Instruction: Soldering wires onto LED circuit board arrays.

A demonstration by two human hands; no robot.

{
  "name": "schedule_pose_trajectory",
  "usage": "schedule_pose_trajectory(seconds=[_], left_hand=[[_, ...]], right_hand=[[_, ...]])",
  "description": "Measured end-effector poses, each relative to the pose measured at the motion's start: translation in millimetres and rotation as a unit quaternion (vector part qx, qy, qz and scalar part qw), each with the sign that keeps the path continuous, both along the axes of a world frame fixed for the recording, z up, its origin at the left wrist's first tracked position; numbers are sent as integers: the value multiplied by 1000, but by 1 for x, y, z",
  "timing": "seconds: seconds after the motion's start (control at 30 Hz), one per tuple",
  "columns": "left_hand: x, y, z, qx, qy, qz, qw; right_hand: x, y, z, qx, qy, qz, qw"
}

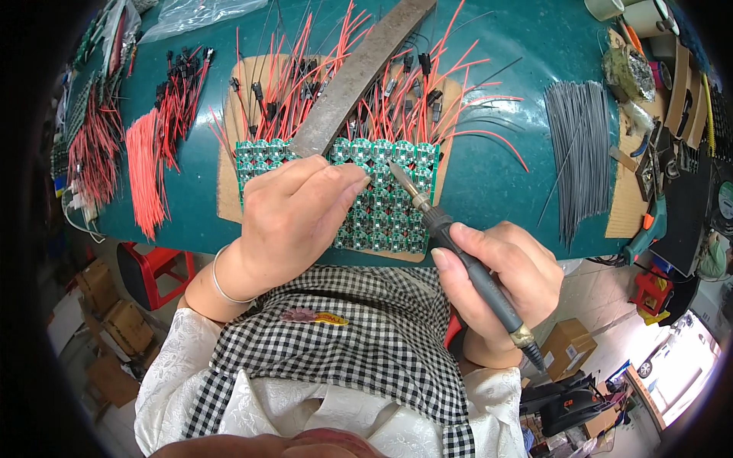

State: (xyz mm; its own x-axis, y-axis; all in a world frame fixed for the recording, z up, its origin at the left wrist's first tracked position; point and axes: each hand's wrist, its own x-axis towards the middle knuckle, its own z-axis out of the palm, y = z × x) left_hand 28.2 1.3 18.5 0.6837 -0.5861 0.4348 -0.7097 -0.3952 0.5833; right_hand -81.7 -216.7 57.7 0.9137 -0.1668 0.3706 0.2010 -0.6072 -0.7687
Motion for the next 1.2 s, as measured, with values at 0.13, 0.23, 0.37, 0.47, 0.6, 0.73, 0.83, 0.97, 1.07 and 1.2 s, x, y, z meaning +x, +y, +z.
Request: schedule_pose_trajectory(seconds=[0.13, 0.23, 0.37, 0.47, 0.6, 0.73, 0.83, 0.97, 1.07, 1.2], left_hand=[[-1, 1, -1, 10, -4, 0, 1000], [-1, 4, 6, 27, 0, -4, 1000], [-2, 3, 8, -25, 0, -2, 1000], [1, 1, 6, -12, 3, -12, 1000], [2, -2, 3, -2, 4, -13, 1000], [2, -4, 1, 1, -4, -11, 1000], [3, -5, 2, 14, -3, -12, 1000], [1, -7, 0, 20, -13, 2, 1000], [2, -8, 1, 16, -16, 0, 1000], [0, -2, 11, -6, 15, -4, 1000]], right_hand=[[2, -5, 1, 14, 19, 18, 1000], [2, -12, -1, 31, -3, 11, 999], [0, -23, -3, 114, -35, -19, 993], [7, -26, 2, 93, -5, -3, 996], [18, -22, 7, 74, 11, 7, 997], [24, -23, 7, 63, 23, 23, 998], [26, -24, 9, 59, 37, 33, 997], [33, -27, 16, 58, 56, 70, 994], [37, -28, 22, 43, 56, 89, 994], [26, -39, 23, 51, 39, 65, 996]])
